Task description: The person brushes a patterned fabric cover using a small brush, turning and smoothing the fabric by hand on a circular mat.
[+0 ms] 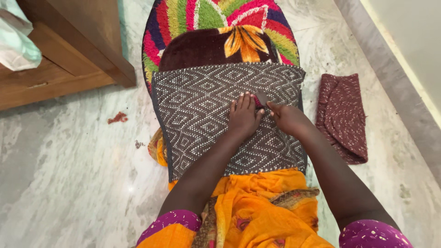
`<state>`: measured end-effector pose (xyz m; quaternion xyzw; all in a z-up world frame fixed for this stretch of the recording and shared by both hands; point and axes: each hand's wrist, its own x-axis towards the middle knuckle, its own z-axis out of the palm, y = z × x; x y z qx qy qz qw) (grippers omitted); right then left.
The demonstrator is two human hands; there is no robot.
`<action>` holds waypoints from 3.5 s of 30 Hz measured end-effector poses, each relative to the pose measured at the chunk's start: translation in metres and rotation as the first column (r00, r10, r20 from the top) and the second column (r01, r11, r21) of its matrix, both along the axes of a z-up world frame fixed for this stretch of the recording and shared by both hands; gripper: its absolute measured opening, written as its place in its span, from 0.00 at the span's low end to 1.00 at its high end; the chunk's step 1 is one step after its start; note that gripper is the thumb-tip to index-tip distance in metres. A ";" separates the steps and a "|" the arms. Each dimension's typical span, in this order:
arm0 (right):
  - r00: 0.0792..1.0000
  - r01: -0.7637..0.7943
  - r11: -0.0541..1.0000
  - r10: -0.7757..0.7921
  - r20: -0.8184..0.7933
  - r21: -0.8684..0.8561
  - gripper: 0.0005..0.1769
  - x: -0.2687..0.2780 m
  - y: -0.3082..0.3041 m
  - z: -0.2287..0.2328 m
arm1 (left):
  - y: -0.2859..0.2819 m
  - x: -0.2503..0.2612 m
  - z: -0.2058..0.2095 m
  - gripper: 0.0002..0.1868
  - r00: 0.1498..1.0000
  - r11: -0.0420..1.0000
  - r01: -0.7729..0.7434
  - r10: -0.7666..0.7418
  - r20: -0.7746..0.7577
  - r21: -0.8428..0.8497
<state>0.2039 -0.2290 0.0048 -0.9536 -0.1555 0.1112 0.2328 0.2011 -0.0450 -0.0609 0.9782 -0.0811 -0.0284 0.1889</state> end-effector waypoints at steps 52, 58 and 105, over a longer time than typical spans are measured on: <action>0.962 -0.069 0.957 -0.011 -0.272 -0.283 0.30 -0.192 -0.056 0.066 | -0.014 -0.194 -0.002 0.36 0.933 0.918 0.359 -0.359 0.031 -0.170; 0.950 -0.040 0.974 -0.031 -0.310 -0.221 0.28 -0.198 -0.069 0.077 | -0.011 -0.206 0.006 0.33 0.917 0.866 0.397 -0.391 0.084 -0.303; 0.967 0.120 0.964 -0.059 0.249 -0.237 0.27 0.103 0.008 -0.012 | -0.023 0.105 0.007 0.36 0.993 0.999 -0.026 0.032 -0.113 0.046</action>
